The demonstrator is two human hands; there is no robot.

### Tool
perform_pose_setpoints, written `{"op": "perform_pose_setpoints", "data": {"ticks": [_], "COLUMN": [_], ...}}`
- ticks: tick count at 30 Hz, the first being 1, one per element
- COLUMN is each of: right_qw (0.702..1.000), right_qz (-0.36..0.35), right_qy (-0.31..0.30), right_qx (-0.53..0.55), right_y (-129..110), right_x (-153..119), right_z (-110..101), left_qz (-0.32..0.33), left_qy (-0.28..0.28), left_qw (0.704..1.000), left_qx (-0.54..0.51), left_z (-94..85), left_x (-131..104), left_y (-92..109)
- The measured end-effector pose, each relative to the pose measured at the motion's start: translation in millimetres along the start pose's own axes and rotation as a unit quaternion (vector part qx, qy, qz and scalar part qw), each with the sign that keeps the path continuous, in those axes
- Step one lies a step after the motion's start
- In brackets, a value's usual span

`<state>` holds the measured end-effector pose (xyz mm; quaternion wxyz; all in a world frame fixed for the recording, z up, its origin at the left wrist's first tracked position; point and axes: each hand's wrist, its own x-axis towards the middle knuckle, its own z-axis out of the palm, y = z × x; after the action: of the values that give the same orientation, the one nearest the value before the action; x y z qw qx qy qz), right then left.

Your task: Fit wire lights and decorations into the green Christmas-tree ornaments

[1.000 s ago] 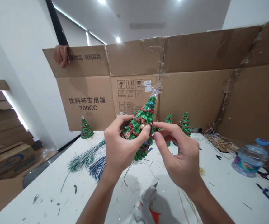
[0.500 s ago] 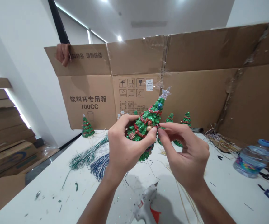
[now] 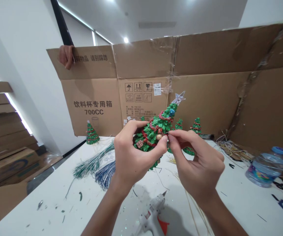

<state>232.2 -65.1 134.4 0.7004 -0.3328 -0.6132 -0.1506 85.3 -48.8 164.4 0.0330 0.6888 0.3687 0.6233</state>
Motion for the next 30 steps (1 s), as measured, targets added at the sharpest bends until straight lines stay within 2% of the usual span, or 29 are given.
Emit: {"op": "perform_pose_setpoints", "data": {"ticks": [18, 30], "right_qw": [1.0, 0.998], "right_qz": [-0.005, -0.02], "right_qy": [-0.009, -0.01], "right_qx": [0.011, 0.066], "right_y": [0.3, 0.5], "right_x": [0.0, 2.0], "right_z": [0.0, 1.4], "left_qz": [-0.005, -0.061], "left_qy": [-0.006, -0.016], "left_qw": [1.0, 0.997], "left_qx": [-0.007, -0.047], "left_z": [1.0, 4.5], "left_x": [0.3, -1.1], "left_y": [2.3, 0.5]}}
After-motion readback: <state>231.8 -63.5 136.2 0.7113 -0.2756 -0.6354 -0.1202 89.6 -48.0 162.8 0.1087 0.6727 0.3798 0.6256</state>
